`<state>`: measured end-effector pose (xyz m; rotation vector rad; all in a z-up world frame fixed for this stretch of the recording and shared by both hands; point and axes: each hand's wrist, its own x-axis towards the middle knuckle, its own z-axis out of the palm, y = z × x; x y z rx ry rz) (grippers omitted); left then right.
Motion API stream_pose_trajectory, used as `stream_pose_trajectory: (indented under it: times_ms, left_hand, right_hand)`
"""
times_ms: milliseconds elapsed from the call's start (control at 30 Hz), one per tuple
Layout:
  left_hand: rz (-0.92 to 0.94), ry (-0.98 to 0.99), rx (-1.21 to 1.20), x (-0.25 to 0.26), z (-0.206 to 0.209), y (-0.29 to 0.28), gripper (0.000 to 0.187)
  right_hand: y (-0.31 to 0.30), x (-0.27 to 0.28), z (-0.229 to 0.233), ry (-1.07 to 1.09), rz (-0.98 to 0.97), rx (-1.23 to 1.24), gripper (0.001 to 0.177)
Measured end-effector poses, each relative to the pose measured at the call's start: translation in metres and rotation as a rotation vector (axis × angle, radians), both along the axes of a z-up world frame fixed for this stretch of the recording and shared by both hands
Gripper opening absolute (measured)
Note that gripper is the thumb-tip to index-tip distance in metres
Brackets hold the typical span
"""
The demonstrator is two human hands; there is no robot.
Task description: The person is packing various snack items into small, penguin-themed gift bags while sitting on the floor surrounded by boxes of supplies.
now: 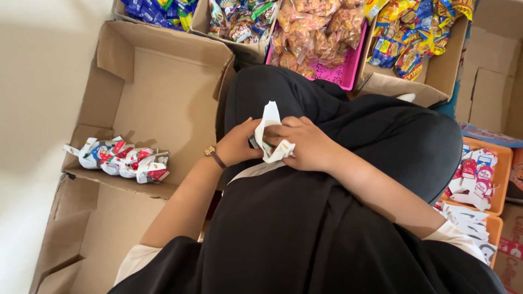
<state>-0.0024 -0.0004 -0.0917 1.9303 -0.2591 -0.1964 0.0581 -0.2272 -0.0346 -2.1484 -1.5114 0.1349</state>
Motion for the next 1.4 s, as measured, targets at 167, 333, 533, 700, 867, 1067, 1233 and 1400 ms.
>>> stream_pose_trajectory:
  times_ms: [167,333,533,700,867,1067,1233,1400]
  left_hand:
    - [0.018,0.011,-0.105,0.001,0.006,0.001,0.072]
    - [0.010,0.037,-0.297,-0.007,0.027,-0.005,0.077]
    - [0.000,0.126,-0.464,-0.008,0.044,-0.021,0.060]
    - [0.070,0.001,-0.118,0.002,0.061,-0.019,0.067]
    - [0.026,-0.046,0.213,0.004,0.088,-0.036,0.060]
    - [-0.015,-0.102,0.366,0.005,0.096,-0.046,0.057]
    - [0.026,-0.063,0.226,0.001,0.095,-0.046,0.061]
    - [0.300,0.071,-0.313,0.004,0.069,-0.044,0.060]
  right_hand:
    - [-0.008,0.013,0.015,0.204,-0.008,0.228,0.034]
    - [-0.040,0.041,0.047,0.485,0.029,0.371,0.017]
    - [-0.063,0.053,0.023,1.102,0.007,0.870,0.020]
    - [-0.078,0.062,0.042,0.800,-0.221,0.982,0.045]
    - [-0.054,0.028,0.117,0.435,-0.292,0.563,0.050]
    - [-0.042,0.019,0.115,0.195,-0.325,0.488,0.008]
    - [-0.075,0.032,0.113,0.226,-0.485,0.552,0.009]
    - [-0.071,0.023,0.085,0.732,-0.403,0.677,0.057]
